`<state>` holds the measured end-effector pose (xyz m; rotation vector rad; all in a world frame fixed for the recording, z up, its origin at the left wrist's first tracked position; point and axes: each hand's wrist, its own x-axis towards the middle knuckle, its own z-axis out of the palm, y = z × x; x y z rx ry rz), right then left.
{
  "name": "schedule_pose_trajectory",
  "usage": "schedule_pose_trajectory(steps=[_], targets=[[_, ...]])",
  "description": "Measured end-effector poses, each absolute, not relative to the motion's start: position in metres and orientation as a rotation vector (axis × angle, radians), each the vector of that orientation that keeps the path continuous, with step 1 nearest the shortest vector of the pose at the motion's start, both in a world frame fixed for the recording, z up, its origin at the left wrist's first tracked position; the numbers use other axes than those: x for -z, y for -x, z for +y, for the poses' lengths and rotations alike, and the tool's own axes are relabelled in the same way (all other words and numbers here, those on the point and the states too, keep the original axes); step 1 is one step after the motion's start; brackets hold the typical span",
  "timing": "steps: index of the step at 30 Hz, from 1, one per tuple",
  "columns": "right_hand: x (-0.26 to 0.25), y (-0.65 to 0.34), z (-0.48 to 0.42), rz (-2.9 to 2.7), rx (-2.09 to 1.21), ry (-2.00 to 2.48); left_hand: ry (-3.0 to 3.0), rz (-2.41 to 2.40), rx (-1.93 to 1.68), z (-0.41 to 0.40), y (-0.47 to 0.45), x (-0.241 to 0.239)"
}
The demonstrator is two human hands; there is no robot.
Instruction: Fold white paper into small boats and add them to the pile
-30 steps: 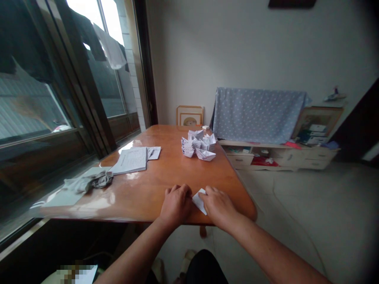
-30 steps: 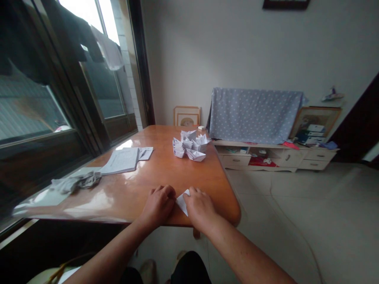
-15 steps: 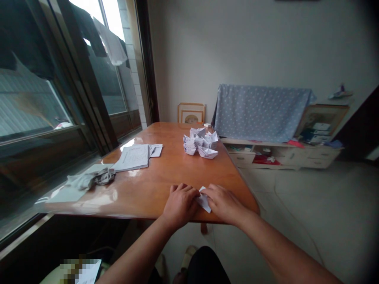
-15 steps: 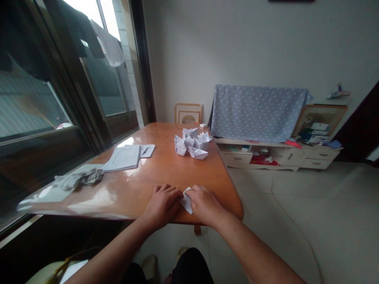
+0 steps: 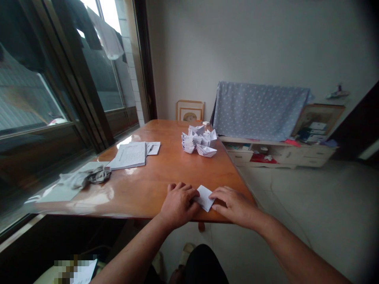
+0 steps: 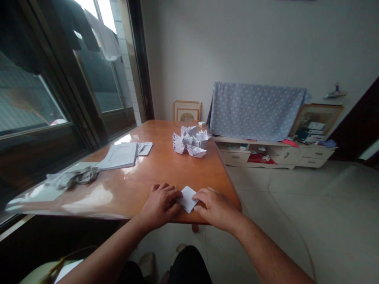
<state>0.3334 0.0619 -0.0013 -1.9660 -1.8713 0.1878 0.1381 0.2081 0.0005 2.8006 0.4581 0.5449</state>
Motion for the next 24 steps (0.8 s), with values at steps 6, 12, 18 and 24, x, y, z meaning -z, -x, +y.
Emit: schedule_pose_trajectory(steps=[6, 12, 18, 24], targets=[[-0.005, -0.331, 0.064, -1.911, -0.168, 2.022, -2.811, 0.444, -0.527, 0.208, -0.138, -0.002], [-0.004, -0.331, 0.064, -1.936, -0.130, 1.997, -2.809, 0.445, -0.523, 0.207, -0.139, -0.002], [0.000, -0.332, 0.063, -1.923, -0.099, 1.949, -2.837, 0.454, -0.528, 0.207, -0.139, -0.002], [0.005, -0.330, 0.065, -1.850, -0.070, 1.947, -2.876, 0.459, -0.568, 0.205, -0.139, 0.000]])
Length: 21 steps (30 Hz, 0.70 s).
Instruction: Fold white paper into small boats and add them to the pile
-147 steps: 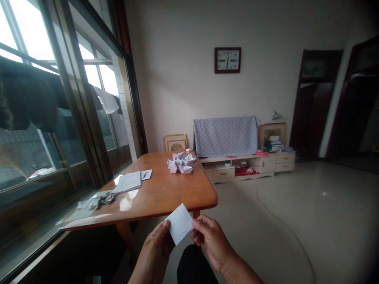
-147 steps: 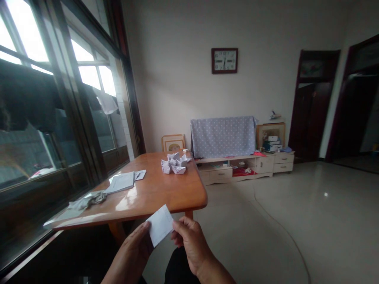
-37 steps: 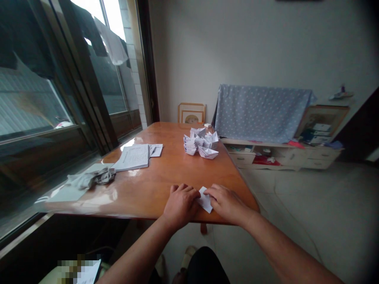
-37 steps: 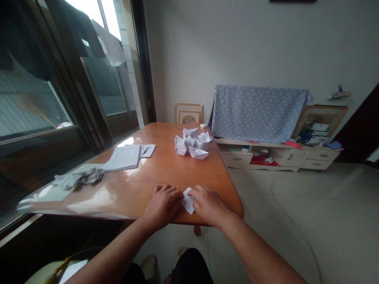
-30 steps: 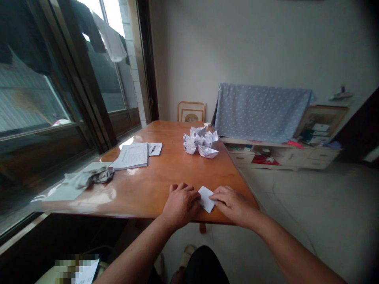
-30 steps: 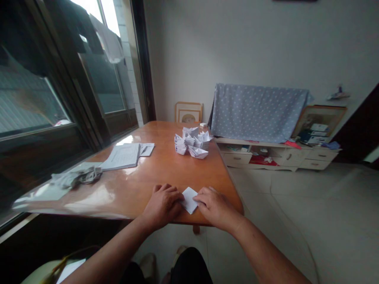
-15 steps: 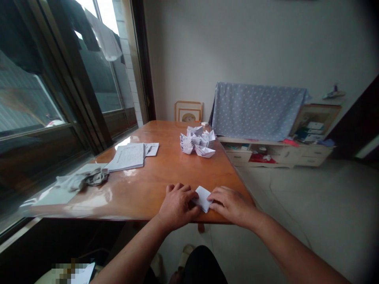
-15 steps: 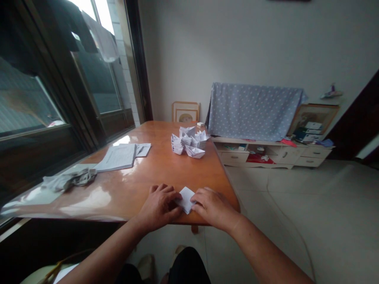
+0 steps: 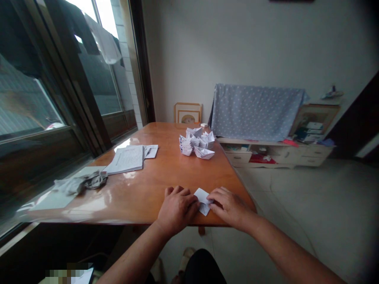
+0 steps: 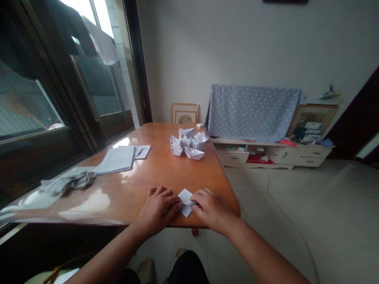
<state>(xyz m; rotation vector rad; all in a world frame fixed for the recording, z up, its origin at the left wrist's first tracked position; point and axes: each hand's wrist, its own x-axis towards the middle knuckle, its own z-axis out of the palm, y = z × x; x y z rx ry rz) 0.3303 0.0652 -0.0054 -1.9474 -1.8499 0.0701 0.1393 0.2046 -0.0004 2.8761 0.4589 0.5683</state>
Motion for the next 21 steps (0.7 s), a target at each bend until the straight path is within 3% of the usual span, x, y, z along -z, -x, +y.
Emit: schedule_pose_trajectory(steps=[21], targets=[[0.017, -0.346, 0.097, -1.496, -0.262, 2.128, -2.791, 0.786, -0.569, 0.217, -0.152, 0.016]])
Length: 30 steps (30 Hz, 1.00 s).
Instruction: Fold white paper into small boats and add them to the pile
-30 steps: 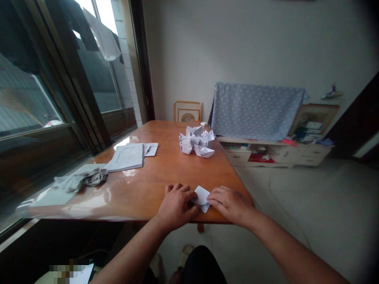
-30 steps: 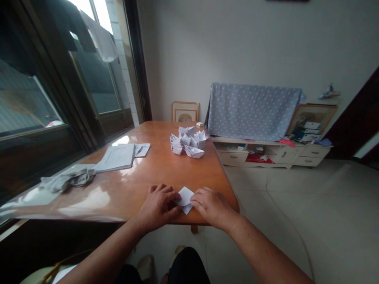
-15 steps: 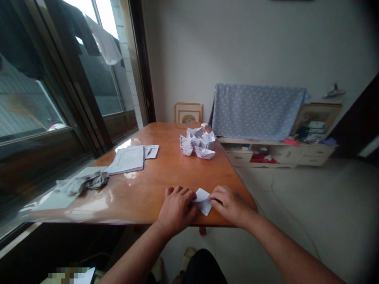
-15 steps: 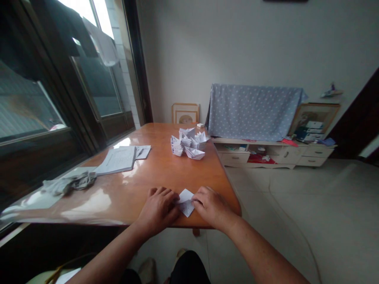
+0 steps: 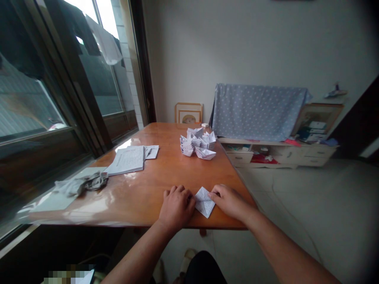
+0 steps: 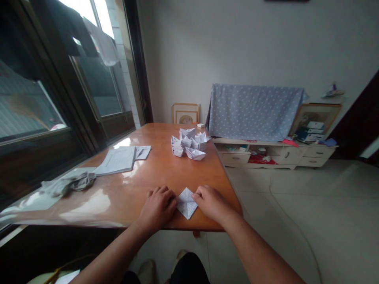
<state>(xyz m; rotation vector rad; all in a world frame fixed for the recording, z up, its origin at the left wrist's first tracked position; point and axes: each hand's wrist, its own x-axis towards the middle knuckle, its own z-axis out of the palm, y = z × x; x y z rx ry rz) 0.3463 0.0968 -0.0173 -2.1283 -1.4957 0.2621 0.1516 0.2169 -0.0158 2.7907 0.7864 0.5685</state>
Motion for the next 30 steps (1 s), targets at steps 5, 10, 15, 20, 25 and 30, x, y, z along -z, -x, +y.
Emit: schedule_pose_trajectory(steps=[5, 10, 15, 20, 25, 30], targets=[[0.0169, -0.3464, 0.1020, -1.484, -0.265, 2.188, -2.780, 0.873, -0.524, 0.2169, -0.1569, 0.0162], [0.0195, -0.3466, 0.1054, -1.426, -0.271, 2.249, -2.780, 0.970, -0.520, 0.2159, -0.1606, 0.0175], [0.0204, -0.3457, 0.1061, -1.395, -0.228, 2.279, -2.763, 0.971, -0.518, 0.2165, -0.1599, 0.0188], [0.0234, -0.3461, 0.1067, -1.384, -0.220, 2.287, -2.754, 0.974, -0.521, 0.2169, -0.1590, 0.0186], [0.0242, -0.3440, 0.1060, -1.364, -0.221, 2.313, -2.766, 0.963, -0.517, 0.2161, -0.1574, 0.0169], [0.0210, -0.3397, 0.1029, -1.377, -0.189, 2.289, -2.769, 0.964, -0.507, 0.2165, -0.1580, 0.0172]])
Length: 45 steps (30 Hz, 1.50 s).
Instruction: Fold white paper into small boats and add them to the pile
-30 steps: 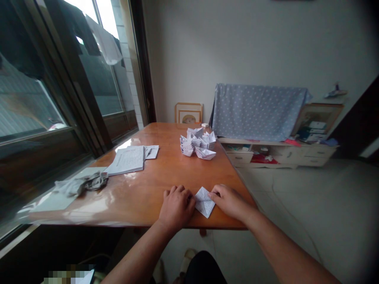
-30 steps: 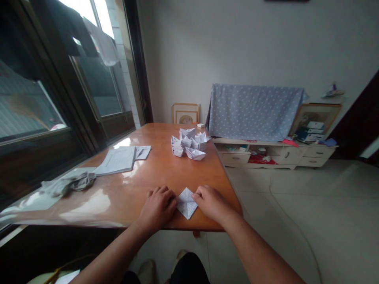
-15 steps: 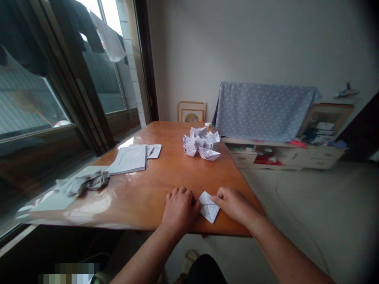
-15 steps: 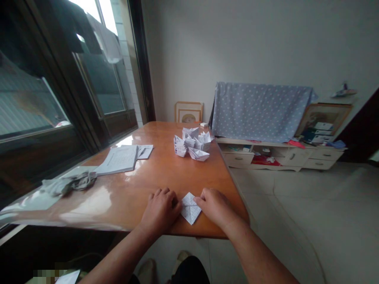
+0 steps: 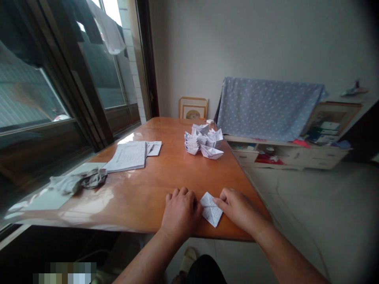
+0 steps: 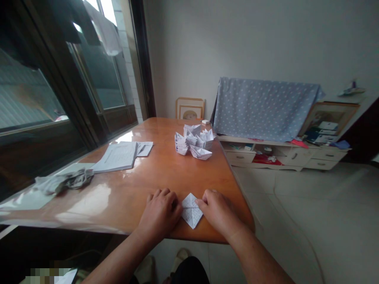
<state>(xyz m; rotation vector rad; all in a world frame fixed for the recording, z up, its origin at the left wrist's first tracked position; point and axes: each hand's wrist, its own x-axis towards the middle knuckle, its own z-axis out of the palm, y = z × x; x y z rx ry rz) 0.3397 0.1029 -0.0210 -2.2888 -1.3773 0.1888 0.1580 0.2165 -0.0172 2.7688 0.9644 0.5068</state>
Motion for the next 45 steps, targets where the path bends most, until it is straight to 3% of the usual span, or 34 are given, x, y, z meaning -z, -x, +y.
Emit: schedule_pose_trajectory(steps=[6, 16, 27, 45], targets=[[0.019, -0.336, 0.100, -1.399, -0.143, 2.290, -2.735, 0.942, -0.511, 0.217, -0.158, 0.017], [0.023, -0.337, 0.099, -1.412, -0.098, 2.303, -2.888, 0.454, -0.470, 0.220, -0.151, 0.016], [0.022, -0.328, 0.093, -1.394, -0.023, 2.319, -2.857, 0.525, -0.393, 0.224, -0.155, 0.021], [0.023, -0.376, 0.109, -1.371, -0.619, 2.105, -2.840, 0.556, -0.316, 0.227, -0.156, 0.021]])
